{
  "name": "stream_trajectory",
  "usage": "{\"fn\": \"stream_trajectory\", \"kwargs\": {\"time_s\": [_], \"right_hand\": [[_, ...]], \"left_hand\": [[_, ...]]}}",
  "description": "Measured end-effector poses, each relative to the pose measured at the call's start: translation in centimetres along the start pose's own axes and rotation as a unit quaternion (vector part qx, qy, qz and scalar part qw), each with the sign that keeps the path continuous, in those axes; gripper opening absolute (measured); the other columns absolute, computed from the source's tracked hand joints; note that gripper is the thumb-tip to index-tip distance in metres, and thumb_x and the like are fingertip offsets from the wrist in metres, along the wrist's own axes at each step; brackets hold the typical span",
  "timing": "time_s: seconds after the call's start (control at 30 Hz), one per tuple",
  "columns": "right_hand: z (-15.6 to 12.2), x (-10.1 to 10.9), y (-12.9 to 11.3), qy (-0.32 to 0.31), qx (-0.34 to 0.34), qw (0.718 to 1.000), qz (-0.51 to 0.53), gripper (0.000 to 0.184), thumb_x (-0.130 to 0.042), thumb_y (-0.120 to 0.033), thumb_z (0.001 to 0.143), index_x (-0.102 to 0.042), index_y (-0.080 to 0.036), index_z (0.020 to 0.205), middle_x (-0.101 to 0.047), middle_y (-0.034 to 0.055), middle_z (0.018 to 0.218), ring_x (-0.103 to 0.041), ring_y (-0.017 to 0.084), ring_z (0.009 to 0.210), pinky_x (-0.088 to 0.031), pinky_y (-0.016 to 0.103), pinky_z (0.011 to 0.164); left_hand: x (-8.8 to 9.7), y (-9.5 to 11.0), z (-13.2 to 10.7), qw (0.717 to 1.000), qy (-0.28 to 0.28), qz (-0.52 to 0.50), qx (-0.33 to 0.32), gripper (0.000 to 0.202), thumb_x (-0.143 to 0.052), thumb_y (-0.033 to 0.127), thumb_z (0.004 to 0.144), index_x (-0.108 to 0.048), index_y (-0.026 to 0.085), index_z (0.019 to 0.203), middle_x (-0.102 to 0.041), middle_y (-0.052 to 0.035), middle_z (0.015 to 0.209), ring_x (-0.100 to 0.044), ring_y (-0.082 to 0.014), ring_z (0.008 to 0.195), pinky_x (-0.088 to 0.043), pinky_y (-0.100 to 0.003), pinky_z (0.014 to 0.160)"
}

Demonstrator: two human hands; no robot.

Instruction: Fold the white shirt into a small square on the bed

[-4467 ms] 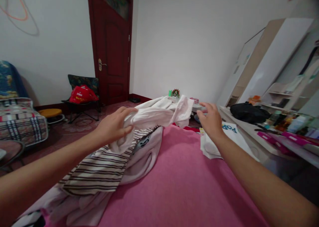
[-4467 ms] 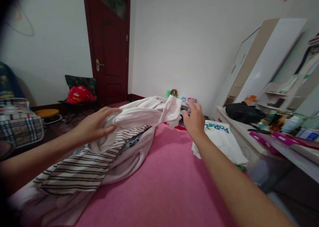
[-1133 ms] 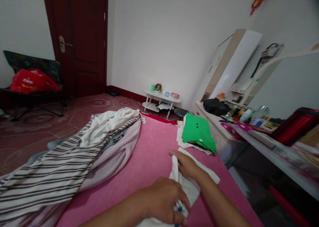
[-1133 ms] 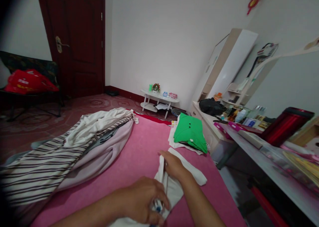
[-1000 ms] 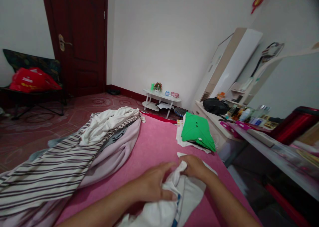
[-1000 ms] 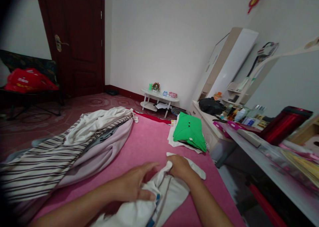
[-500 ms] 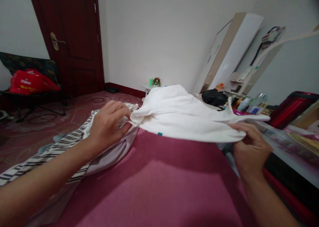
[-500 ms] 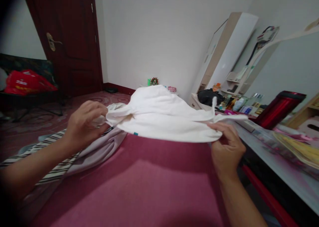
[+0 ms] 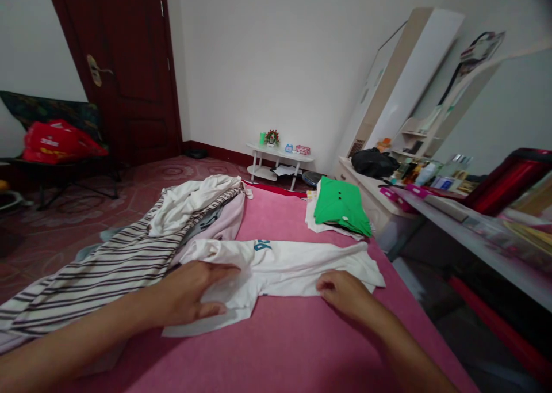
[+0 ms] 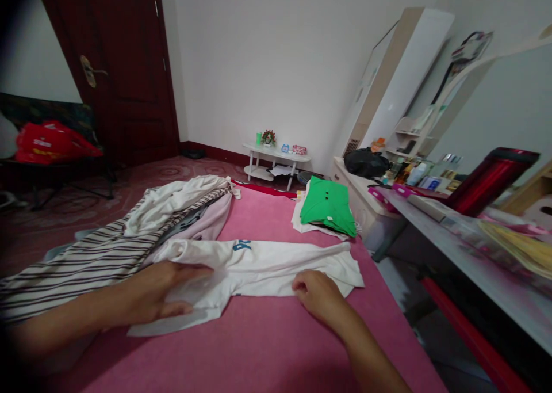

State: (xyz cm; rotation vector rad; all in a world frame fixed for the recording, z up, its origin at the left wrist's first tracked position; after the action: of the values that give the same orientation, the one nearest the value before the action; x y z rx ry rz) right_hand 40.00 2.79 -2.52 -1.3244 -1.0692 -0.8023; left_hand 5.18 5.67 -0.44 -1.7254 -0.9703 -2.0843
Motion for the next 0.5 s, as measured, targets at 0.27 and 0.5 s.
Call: {"fn": "stream_trajectory", "kwargs": {"time_s": [0.27, 0.5], "right_hand": [[3.3, -1.6, 1.2, 0.099, -0.026, 0.995, -0.002, 0.059, -0.051, -0.023, 0.079, -0.046, -0.016, 0.137, -0.054, 0.0146, 0.13, -0.057, 0.023, 0.109, -0.044, 0.035, 0.093], [3.9, -2.1, 2.6, 0.148, -0.032, 0.988, 0.017, 0.058, -0.052, -0.022, 0.079, -0.044, -0.014, 0.137, -0.047, 0.0145, 0.137, -0.052, 0.024, 0.118, -0.041, 0.037, 0.098]], "left_hand": [[0.2, -4.5, 5.2, 0.984, 0.134, 0.096, 0.072, 0.06, -0.058, 0.033, 0.084, -0.041, 0.025, 0.141, -0.012, -0.0102, 0.158, -0.019, -0.0334, 0.143, -0.026, -0.048, 0.112], [2.5, -3.4, 7.8, 0.974, 0.146, 0.13, 0.113, 0.043, -0.053, 0.025, 0.085, -0.053, 0.017, 0.127, -0.026, -0.0155, 0.151, -0.038, -0.0314, 0.133, -0.036, -0.04, 0.105]]}}
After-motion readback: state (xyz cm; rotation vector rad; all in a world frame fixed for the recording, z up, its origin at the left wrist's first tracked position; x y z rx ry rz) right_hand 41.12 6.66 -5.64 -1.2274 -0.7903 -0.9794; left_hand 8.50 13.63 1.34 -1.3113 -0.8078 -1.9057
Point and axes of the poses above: each hand's wrist, its own z-axis towards the middle knuckle, its own x-axis out of the back of the hand, y = z × x, the point moved 4 cm from there along z, towards the middle knuckle
